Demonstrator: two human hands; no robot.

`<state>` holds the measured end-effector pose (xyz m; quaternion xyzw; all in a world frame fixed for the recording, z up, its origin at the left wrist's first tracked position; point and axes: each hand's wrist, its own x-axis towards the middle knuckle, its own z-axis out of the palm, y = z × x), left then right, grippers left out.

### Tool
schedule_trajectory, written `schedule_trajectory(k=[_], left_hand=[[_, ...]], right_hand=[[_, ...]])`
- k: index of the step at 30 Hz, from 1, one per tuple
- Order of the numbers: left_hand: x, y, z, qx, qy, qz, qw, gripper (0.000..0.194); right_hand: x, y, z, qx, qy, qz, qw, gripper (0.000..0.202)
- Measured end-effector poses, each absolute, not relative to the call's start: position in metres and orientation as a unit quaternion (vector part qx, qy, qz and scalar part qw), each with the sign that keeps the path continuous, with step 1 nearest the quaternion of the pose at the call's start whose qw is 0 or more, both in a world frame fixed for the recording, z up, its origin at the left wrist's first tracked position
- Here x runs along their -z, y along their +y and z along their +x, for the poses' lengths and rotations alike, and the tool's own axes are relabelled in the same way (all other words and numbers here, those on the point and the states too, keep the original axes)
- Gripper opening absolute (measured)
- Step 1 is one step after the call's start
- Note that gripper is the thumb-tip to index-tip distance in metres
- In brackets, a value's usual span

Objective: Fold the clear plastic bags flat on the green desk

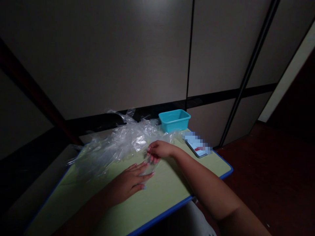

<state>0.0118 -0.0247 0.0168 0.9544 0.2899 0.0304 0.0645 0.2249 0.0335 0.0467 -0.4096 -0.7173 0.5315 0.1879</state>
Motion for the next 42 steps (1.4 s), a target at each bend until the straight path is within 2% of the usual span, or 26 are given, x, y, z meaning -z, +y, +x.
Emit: schedule_trajectory(k=[2,6,8,15,20,23,28,33,36,42], left_hand=[[-0.018,-0.025,0.012,-0.032,0.285,0.956,0.065,0.045],[-0.019,-0.026,0.012,-0.018,0.285,0.956,0.064,0.046],[-0.019,-0.026,0.012,-0.008,0.29,0.955,0.064,0.046],[-0.017,-0.027,0.01,-0.008,0.291,0.954,0.075,0.045],[-0.018,-0.026,0.011,-0.021,0.313,0.945,0.095,0.054],[-0.016,-0.026,0.01,-0.03,0.315,0.944,0.097,0.05],[-0.014,-0.026,0.008,-0.035,0.298,0.951,0.082,0.045],[-0.016,-0.027,0.009,-0.024,0.298,0.951,0.081,0.044],[-0.017,-0.028,0.01,-0.023,0.294,0.952,0.084,0.044],[-0.019,-0.028,0.009,-0.019,0.3,0.948,0.104,0.044]], right_hand=[[-0.044,0.032,0.221,-0.574,-0.704,-0.395,0.136,0.029],[-0.044,0.032,0.222,-0.524,-0.732,-0.436,-0.016,0.025],[-0.047,0.032,0.225,-0.503,-0.736,-0.45,-0.054,0.021],[-0.054,0.04,0.241,-0.455,-0.73,-0.504,-0.075,0.019],[-0.055,0.042,0.243,-0.424,-0.734,-0.526,-0.071,0.019],[-0.055,0.042,0.242,-0.417,-0.739,-0.525,-0.069,0.02],[-0.057,0.037,0.241,-0.456,-0.752,-0.473,-0.056,0.017],[-0.052,0.032,0.234,-0.515,-0.748,-0.399,-0.127,0.017],[-0.05,0.033,0.233,-0.502,-0.746,-0.411,-0.15,0.015],[-0.053,0.037,0.243,-0.48,-0.75,-0.437,-0.132,0.014]])
